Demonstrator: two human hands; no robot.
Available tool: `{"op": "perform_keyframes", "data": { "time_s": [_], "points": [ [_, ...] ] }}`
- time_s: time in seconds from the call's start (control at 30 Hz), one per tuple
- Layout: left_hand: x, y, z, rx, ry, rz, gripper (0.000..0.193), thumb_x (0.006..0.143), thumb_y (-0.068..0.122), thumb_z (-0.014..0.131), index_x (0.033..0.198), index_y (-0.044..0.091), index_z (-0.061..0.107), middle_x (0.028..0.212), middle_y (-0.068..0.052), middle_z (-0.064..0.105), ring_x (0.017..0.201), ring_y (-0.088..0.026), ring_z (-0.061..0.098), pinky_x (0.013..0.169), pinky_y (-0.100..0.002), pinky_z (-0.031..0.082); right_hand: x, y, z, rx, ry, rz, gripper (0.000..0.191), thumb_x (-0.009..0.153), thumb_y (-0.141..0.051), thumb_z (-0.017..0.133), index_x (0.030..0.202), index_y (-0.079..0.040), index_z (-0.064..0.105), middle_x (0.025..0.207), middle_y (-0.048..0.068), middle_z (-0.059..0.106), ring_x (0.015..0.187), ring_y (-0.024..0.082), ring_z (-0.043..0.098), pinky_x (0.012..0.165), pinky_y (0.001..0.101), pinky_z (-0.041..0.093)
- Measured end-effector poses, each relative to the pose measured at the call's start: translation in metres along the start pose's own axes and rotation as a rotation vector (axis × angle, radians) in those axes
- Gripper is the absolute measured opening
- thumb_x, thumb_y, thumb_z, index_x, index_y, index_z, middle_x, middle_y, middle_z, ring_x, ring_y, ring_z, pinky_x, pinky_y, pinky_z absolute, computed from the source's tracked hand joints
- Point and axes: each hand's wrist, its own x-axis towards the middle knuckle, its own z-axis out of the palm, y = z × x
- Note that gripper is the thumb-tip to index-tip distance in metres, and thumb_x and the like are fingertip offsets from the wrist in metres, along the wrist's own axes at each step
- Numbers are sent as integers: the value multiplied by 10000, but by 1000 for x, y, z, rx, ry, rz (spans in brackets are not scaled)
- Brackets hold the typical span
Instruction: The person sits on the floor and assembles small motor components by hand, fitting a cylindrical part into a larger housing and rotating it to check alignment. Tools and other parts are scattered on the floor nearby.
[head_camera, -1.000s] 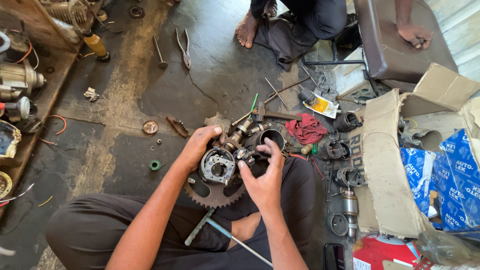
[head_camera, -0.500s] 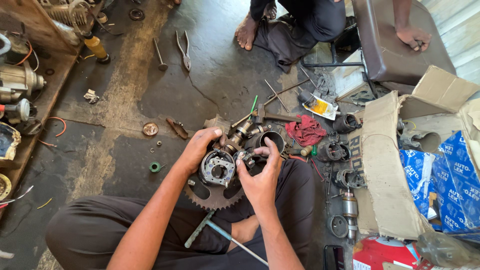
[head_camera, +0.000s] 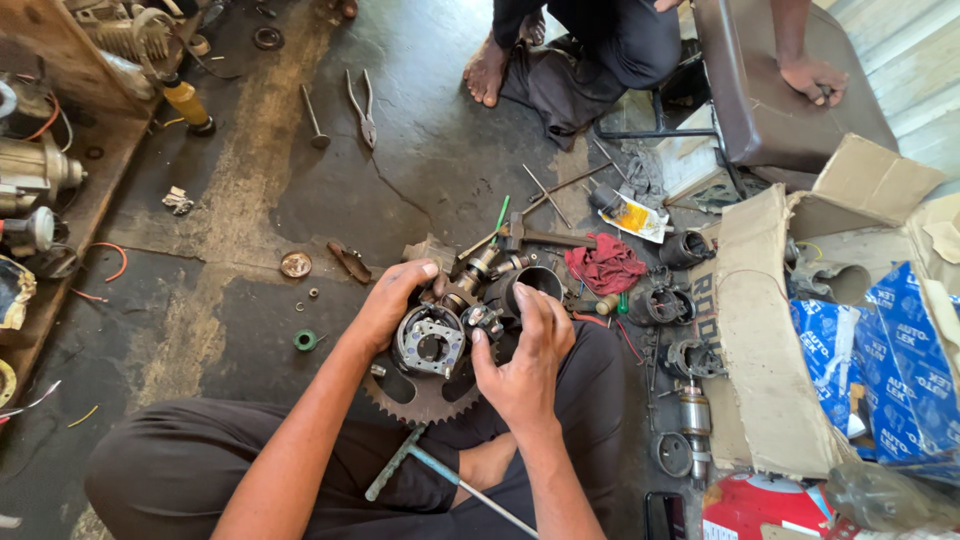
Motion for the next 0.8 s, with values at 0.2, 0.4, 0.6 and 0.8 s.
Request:
{"op": "perform_keyframes", "data": {
  "time_s": [0.2,0.4,0.6,0.8],
  "points": [
    [0,0,0,46,14,22,341,985,314,536,774,56,609,733,20,522,694,-80,462,637,-251,377,-11,10,8,254,-9,245,864,779,-166,795,1502,-30,341,1321,135,572,1254,308,496,1096,464,338],
    [0,-1,-1,52,0,24,337,989,305,535,778,53,606,733,15,519,692,-86,465,634,-257,380,-31,33,21,1142,21,833,622,925,-153,614,1497,-41,398,1281,131,606,1177,212,557,1027,375,425],
    [4,-6,-3,14,0,22,330,981,306,538,783,52,608,754,8,563,713,-92,512,668,-265,427,-30,45,10,1438,152,1142,485,932,-253,580,1380,-84,501,1194,131,649,1064,236,608,865,402,479],
    [5,-11,-7,62,23,59,359,989,338,567,805,38,637,748,-10,585,707,-105,523,659,-274,425,-16,31,-24,1939,146,779,487,935,-397,615,1276,-50,638,1018,121,697,948,267,623,865,418,465]
  ]
}}
